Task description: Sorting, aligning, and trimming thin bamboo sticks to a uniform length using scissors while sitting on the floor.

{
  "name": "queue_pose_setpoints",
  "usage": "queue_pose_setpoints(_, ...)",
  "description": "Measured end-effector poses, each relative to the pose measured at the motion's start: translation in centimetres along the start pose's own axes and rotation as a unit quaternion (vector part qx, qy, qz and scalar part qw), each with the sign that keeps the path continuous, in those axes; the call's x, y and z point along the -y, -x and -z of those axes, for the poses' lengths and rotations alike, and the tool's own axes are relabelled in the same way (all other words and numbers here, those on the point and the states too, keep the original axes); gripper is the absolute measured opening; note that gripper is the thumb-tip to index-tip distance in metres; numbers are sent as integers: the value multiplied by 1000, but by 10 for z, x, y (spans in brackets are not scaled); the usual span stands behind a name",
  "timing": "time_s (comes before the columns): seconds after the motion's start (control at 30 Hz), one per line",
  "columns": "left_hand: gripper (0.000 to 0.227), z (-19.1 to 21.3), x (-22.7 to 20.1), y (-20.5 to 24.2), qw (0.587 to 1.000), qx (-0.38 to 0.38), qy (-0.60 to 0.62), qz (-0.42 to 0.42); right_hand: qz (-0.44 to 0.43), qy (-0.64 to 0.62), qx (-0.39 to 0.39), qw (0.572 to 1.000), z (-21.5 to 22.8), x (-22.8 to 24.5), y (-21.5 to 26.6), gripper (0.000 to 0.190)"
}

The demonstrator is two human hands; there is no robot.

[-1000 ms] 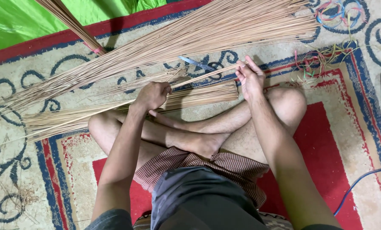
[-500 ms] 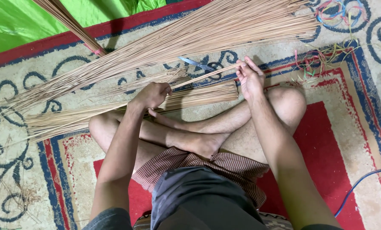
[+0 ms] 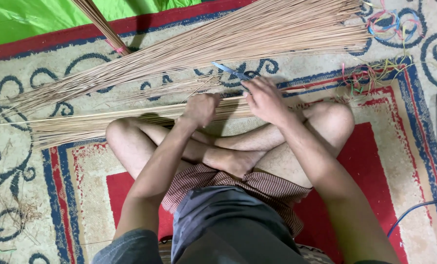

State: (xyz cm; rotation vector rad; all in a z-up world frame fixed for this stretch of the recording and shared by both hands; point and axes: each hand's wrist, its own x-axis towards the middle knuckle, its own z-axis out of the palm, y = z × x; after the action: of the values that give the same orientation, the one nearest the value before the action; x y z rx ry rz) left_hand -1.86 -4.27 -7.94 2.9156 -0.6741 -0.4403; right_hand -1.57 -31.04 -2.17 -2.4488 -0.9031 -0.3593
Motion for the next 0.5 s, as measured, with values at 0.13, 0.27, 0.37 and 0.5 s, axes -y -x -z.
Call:
queue_pose_setpoints(0.13, 21, 59, -45, 14, 999, -32, -6, -19, -37, -35, 135, 990, -37, -3, 7, 34)
queue_pose_setpoints(0.27, 16, 44, -39, 9, 998, -58, -1, -36, -31, -47, 152, 987, -37, 3, 5, 11)
queue_pose_setpoints(0.37, 19, 68, -40, 27, 997, -48, 51, -43, -33, -37, 149, 988, -33, -3, 13, 11)
queue_pose_setpoints(0.5, 27, 78, -8, 46, 994, -58, 90, -34, -50, -6, 150, 987, -30, -47, 35, 11)
